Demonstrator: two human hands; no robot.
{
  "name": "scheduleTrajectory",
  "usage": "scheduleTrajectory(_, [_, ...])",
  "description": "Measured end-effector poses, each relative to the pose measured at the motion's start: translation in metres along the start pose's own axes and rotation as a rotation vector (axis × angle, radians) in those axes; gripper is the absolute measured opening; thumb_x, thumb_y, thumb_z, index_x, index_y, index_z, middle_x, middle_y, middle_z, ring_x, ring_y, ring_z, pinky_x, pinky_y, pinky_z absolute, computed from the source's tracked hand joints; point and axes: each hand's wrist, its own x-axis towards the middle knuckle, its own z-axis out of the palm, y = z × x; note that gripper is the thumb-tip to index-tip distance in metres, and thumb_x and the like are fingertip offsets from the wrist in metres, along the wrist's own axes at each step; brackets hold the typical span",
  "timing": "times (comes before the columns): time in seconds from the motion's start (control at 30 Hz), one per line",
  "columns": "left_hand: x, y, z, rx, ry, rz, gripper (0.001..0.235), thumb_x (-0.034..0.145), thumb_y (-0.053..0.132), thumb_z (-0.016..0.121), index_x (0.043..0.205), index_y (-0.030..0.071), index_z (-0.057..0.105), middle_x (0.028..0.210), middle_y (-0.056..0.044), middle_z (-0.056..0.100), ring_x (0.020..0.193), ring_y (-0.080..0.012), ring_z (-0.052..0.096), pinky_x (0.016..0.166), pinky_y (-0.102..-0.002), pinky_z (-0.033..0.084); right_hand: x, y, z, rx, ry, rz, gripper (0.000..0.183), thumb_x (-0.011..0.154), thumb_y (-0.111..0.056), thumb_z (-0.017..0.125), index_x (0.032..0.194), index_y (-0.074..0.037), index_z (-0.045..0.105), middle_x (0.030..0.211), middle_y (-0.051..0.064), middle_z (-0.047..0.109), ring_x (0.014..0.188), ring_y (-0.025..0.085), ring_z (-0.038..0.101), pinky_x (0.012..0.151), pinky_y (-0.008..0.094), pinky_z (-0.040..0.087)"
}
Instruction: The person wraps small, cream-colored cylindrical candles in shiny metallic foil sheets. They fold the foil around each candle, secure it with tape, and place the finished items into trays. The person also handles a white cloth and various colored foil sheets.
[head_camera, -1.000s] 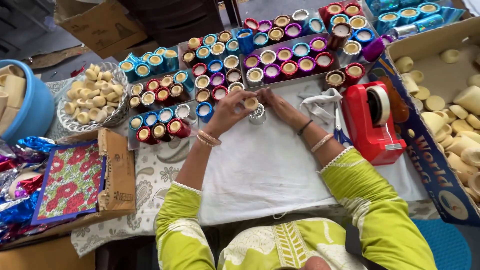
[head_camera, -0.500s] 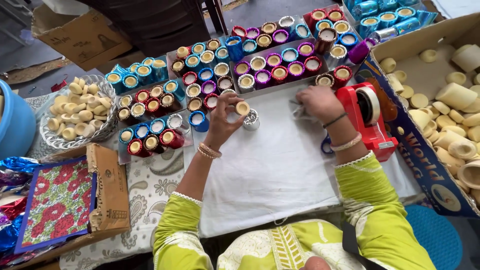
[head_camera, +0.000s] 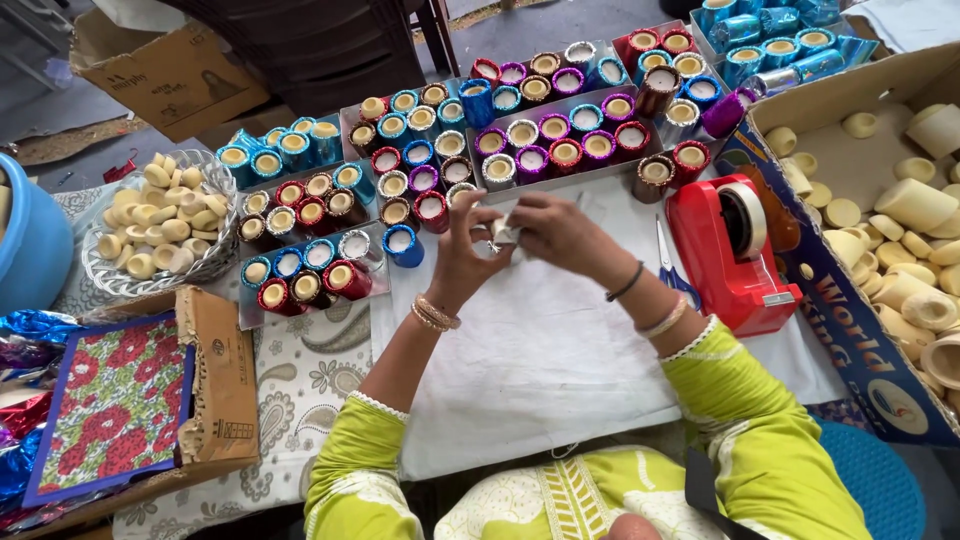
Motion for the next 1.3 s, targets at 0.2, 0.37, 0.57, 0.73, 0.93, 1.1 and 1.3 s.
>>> scheduleTrajectory(0.2, [0.007,-0.005,-0.010,0.074,0.030,0.054,0.078,0.084,0.004,0.089,0.143,0.008,0.038,0.118,-0.015,0.071,0.105,-0.0219,0.077,0.087,-0.030,0.066,0.001,-0.009,-0.001,0.017,0.221,0.143,0.014,0.085,-0.004,0.071,0.099,-0.005,0.073,0.096,0.010,0.064,0.087,0.025,0.066,0.076,0.036,0.057])
scheduleTrajectory(0.37, [0.004,0.001,-0.014,0.070,0.070,0.024,0.075,0.081,0.004,0.088,0.139,0.006,0.041,0.114,-0.013,0.071,0.103,-0.0219,0.075,0.087,-0.030,0.067,-0.004,-0.018,0.015,-0.035,0.241,-0.130,0.018,0.085,-0.005,0.074,0.103,-0.005,0.071,0.098,0.010,0.064,0.088,0.028,0.065,0.078,0.038,0.056])
scheduleTrajectory(0.57, [0.004,-0.008,-0.015,-0.316,0.100,-0.050,0.055,0.092,-0.002,0.080,0.136,0.005,0.049,0.123,-0.011,0.067,0.113,-0.0226,0.073,0.097,-0.032,0.063,-0.008,-0.015,0.020,0.194,0.307,0.113,0.017,0.090,-0.001,0.068,0.105,-0.008,0.073,0.097,0.006,0.066,0.080,0.014,0.067,0.069,0.029,0.055])
scheduleTrajectory(0.73, [-0.006,0.009,0.002,-0.441,0.072,-0.031,0.054,0.090,-0.001,0.082,0.134,0.004,0.051,0.127,-0.010,0.061,0.117,-0.0208,0.067,0.102,-0.030,0.061,-0.011,-0.005,0.041,0.683,0.397,0.295,0.021,0.103,-0.005,0.060,0.121,-0.005,0.071,0.106,0.003,0.070,0.086,0.007,0.063,0.072,0.023,0.051])
scheduleTrajectory(0.93, [0.004,0.024,-0.007,0.067,0.156,0.245,0.055,0.088,0.007,0.083,0.131,0.007,0.050,0.128,-0.010,0.064,0.119,-0.0227,0.065,0.101,-0.031,0.057,-0.017,0.024,0.043,1.330,0.228,0.503,0.026,0.104,-0.011,0.054,0.125,-0.002,0.066,0.107,0.000,0.072,0.092,0.004,0.065,0.079,0.021,0.053])
scheduleTrajectory(1.1, [0.006,-0.001,-0.018,-0.217,0.055,0.046,0.054,0.091,0.009,0.083,0.136,0.009,0.052,0.132,-0.010,0.066,0.123,-0.0223,0.069,0.105,-0.037,0.061,-0.031,0.085,0.011,0.548,0.348,0.526,0.030,0.100,-0.017,0.053,0.105,0.000,0.077,0.084,0.008,0.068,0.067,0.015,0.061,0.060,0.031,0.051])
scheduleTrajectory(1.3, [0.006,-0.013,-0.028,-0.078,-0.182,-0.047,0.059,0.087,0.009,0.084,0.136,0.011,0.052,0.132,-0.005,0.068,0.127,-0.0205,0.066,0.098,-0.037,0.056,-0.023,0.063,-0.027,-0.499,-0.191,0.575,0.025,0.097,-0.029,0.060,0.097,-0.008,0.073,0.096,0.011,0.067,0.094,0.027,0.065,0.081,0.046,0.054])
